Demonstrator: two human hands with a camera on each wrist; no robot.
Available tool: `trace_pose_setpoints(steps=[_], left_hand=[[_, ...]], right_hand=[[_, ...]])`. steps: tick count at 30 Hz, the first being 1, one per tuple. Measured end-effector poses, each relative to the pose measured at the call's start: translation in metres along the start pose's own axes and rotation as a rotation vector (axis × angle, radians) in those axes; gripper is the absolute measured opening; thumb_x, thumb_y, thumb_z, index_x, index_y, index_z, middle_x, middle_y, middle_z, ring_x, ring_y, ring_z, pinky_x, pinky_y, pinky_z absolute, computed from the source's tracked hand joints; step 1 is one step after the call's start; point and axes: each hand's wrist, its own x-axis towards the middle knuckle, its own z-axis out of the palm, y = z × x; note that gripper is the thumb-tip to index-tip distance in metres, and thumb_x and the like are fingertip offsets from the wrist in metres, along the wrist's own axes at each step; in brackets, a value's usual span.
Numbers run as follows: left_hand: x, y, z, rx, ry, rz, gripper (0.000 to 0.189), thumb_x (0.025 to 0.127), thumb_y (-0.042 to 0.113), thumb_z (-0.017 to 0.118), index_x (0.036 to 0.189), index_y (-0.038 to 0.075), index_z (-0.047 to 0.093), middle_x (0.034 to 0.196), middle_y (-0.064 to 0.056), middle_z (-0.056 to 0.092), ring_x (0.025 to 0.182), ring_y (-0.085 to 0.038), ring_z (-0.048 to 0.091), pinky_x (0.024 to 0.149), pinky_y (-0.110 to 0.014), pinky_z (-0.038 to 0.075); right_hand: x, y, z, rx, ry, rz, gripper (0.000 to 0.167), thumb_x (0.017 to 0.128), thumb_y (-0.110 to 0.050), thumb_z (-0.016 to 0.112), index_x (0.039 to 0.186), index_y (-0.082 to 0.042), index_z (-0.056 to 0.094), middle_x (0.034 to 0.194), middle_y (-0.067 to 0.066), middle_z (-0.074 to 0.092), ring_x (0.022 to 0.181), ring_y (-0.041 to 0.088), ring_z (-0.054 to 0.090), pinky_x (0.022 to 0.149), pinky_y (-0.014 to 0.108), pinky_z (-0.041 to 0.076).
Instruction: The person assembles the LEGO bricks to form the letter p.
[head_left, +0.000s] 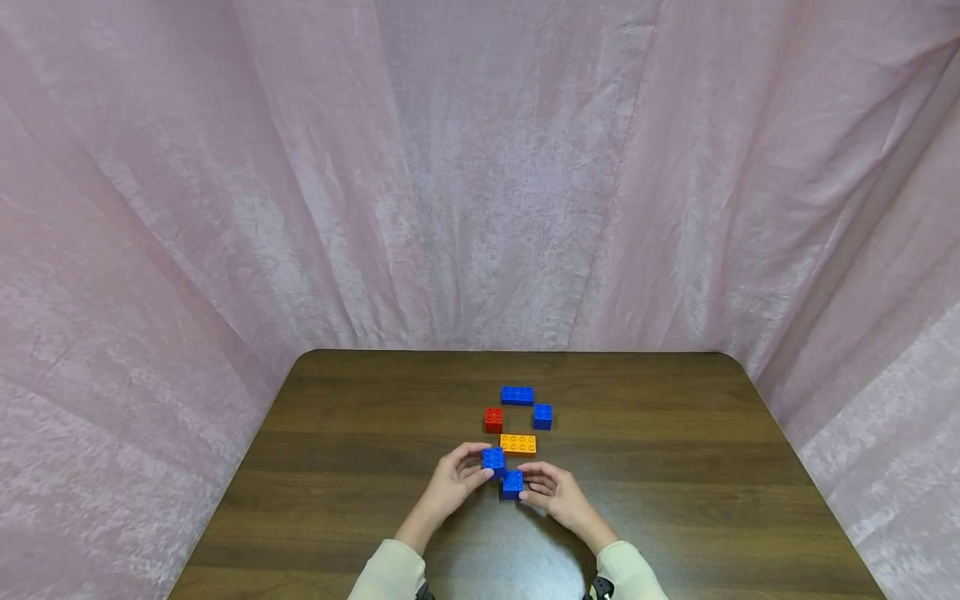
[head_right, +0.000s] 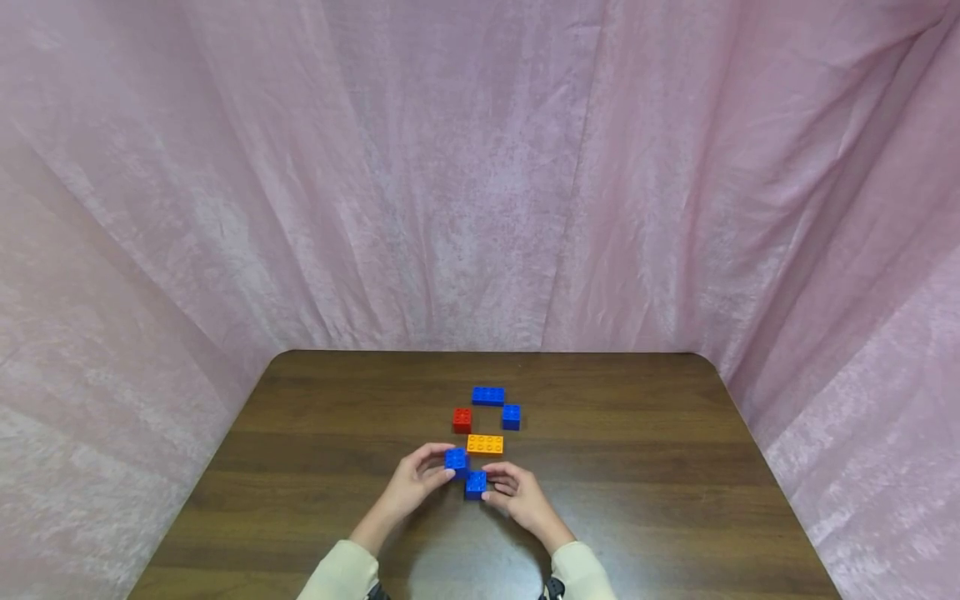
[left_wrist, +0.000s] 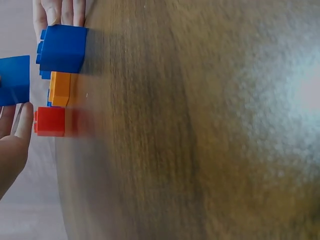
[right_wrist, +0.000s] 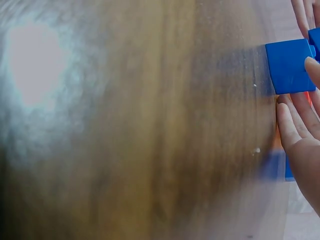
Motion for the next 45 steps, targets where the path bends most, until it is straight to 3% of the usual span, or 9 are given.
trace_pose_setpoints(steps=[2, 9, 14, 18, 28, 35, 45], left_hand=[[-0.002, 0.007, 0.001, -0.004, -0.019, 0.010, 0.035, 0.089, -0.004, 0.064, 0.122, -0.010, 0.055, 0.123, -0.025, 0.056, 0.117, -0.041, 0.053, 0.101, -0.052, 0.043], [0.005, -0.019, 0.005, -0.034, -0.056, 0.029, 0.035, 0.088, -0.001, 0.066, 0.123, -0.002, 0.058, 0.122, -0.021, 0.058, 0.114, -0.031, 0.055, 0.098, -0.041, 0.048], [0.005, -0.024, 0.008, -0.030, -0.079, 0.071, 0.036, 0.088, 0.000, 0.067, 0.122, -0.004, 0.058, 0.122, -0.023, 0.059, 0.112, -0.028, 0.057, 0.098, -0.049, 0.047], [0.006, -0.025, 0.010, -0.013, -0.083, 0.064, 0.035, 0.088, -0.002, 0.067, 0.121, -0.004, 0.058, 0.119, -0.021, 0.060, 0.109, -0.026, 0.058, 0.097, -0.051, 0.048], [-0.002, 0.003, 0.012, -0.020, -0.101, 0.034, 0.032, 0.087, -0.005, 0.066, 0.119, -0.008, 0.058, 0.116, -0.024, 0.060, 0.109, -0.036, 0.057, 0.097, -0.054, 0.046], [-0.002, 0.004, 0.013, -0.032, -0.105, 0.016, 0.033, 0.088, -0.004, 0.066, 0.119, -0.007, 0.058, 0.119, -0.023, 0.059, 0.111, -0.039, 0.056, 0.098, -0.051, 0.046], [0.000, 0.005, 0.012, -0.008, -0.133, 0.038, 0.033, 0.087, -0.003, 0.066, 0.119, -0.008, 0.058, 0.120, -0.024, 0.059, 0.110, -0.042, 0.056, 0.097, -0.052, 0.046]], right_hand=[[0.000, 0.000, 0.000, 0.000, 0.004, 0.000, 0.038, 0.086, 0.000, 0.069, 0.121, 0.010, 0.056, 0.118, 0.028, 0.060, 0.112, 0.040, 0.057, 0.097, 0.040, 0.049], [0.000, 0.001, 0.000, -0.032, 0.010, -0.028, 0.038, 0.086, 0.000, 0.069, 0.120, 0.011, 0.056, 0.115, 0.028, 0.061, 0.109, 0.034, 0.061, 0.095, 0.037, 0.051], [0.000, -0.001, 0.000, -0.021, 0.008, -0.013, 0.039, 0.086, 0.000, 0.070, 0.121, 0.010, 0.056, 0.117, 0.028, 0.060, 0.110, 0.037, 0.059, 0.096, 0.043, 0.049], [0.000, -0.002, 0.000, -0.019, 0.010, 0.006, 0.039, 0.086, 0.000, 0.070, 0.121, 0.010, 0.056, 0.118, 0.027, 0.060, 0.111, 0.038, 0.058, 0.097, 0.044, 0.048], [0.000, -0.002, 0.001, -0.023, 0.014, -0.003, 0.038, 0.086, -0.001, 0.070, 0.120, 0.010, 0.057, 0.116, 0.027, 0.061, 0.108, 0.033, 0.060, 0.095, 0.040, 0.050], [0.001, 0.001, 0.001, -0.025, 0.008, -0.022, 0.037, 0.087, 0.002, 0.068, 0.120, 0.012, 0.056, 0.115, 0.029, 0.061, 0.106, 0.029, 0.061, 0.094, 0.041, 0.051], [0.000, -0.002, 0.001, -0.006, 0.013, -0.009, 0.037, 0.086, 0.002, 0.068, 0.119, 0.013, 0.056, 0.115, 0.030, 0.060, 0.108, 0.039, 0.059, 0.096, 0.046, 0.049]])
